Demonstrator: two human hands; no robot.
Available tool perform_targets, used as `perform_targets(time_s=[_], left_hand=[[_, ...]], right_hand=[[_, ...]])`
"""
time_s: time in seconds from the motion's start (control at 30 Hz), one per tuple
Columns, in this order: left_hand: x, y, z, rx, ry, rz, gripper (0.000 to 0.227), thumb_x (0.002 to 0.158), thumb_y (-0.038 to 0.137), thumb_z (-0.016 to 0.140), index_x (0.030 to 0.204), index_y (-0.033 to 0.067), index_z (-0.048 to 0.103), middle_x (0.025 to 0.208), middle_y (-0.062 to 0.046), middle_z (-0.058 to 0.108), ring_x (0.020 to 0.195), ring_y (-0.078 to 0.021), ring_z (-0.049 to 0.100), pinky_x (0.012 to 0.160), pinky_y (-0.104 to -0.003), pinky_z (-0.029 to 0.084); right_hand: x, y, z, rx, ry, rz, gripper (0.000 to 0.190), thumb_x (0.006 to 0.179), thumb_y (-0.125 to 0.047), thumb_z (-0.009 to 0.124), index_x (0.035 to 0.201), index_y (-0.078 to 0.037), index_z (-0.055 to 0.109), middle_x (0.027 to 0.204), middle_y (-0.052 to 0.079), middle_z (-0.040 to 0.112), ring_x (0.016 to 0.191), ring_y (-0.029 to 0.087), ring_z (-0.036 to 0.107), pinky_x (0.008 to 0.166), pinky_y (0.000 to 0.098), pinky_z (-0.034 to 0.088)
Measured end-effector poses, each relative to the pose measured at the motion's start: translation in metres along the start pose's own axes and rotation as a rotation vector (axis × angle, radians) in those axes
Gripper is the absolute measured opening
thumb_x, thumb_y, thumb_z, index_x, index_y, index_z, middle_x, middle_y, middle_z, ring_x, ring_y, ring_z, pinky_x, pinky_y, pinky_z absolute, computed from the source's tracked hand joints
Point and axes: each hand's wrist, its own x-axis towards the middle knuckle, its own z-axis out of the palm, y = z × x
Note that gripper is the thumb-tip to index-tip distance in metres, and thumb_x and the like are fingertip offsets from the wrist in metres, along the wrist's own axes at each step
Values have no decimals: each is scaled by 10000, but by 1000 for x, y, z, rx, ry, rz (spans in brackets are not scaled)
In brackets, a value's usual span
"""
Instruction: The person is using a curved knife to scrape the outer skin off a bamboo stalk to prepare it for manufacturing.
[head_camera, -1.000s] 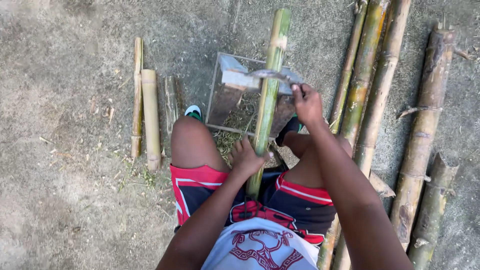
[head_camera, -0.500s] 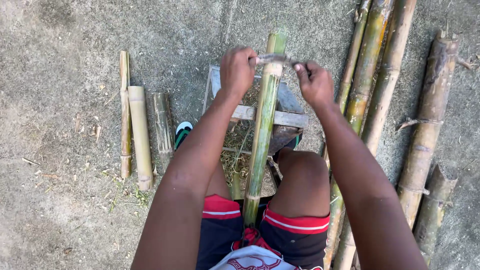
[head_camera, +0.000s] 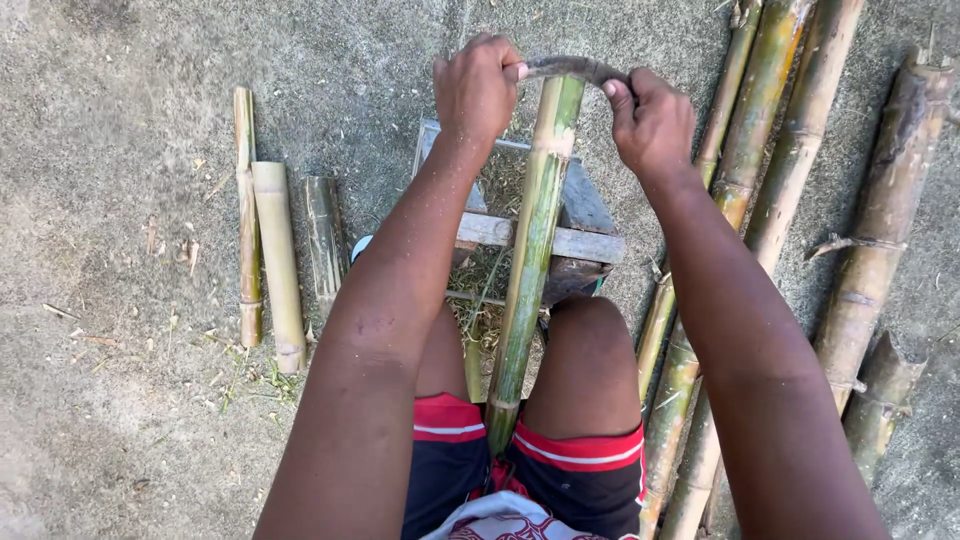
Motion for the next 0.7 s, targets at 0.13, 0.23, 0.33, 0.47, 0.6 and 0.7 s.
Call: perform_targets(time_s=[0.13,0.23,0.33,0.47,0.6,0.7], left_hand=[[-29,3,-13,15,-35,34,109,862,186,778,787,152,707,858,-5,706,727,-136,629,734,-414,394],[-57,2,-23,31,-129,19,121,934,190,758,841,138,700,863,-17,714,719,-149,610,761,-411,396],[-83,2,-42,66,-3,203,111,814,193,793,752,150,711,863,-45,751,908,-212,675,767,-473,402],[-105,13,-68,25,-497,-201,76,950,204,728,879,182,745,789,-37,721,696,-222,685,788,-455,484],[-85,16,-56,23,-308,-71,27,919,149,723,903,165,738,824,-41,717,703,-210,670,720,-434,461],[-30,17,-29,131,-118,60,65,834,108,764,779,121,729,841,-59,700,687,-185,646,768,-446,400]], right_hand=[[-26,11,5,18,-2,-40,422,1131,-391,595,875,-63,663,651,64,608,497,196,519,455,435,425],[-53,0,-3,30,-14,-69,419,1132,-377,585,868,-60,652,638,87,604,497,210,526,472,444,435],[-76,-16,-16,38,-106,-21,419,1108,-400,587,877,-54,645,613,110,598,500,227,534,496,458,439],[-81,-26,-34,97,-422,149,388,1061,-397,592,889,-55,651,625,124,583,541,225,513,555,450,441],[-49,-23,-29,223,-541,357,325,1057,-363,546,921,-91,664,678,59,569,558,165,455,519,425,402],[-16,4,1,321,-241,190,347,1099,-352,541,909,-81,644,697,21,586,556,107,483,478,367,411]])
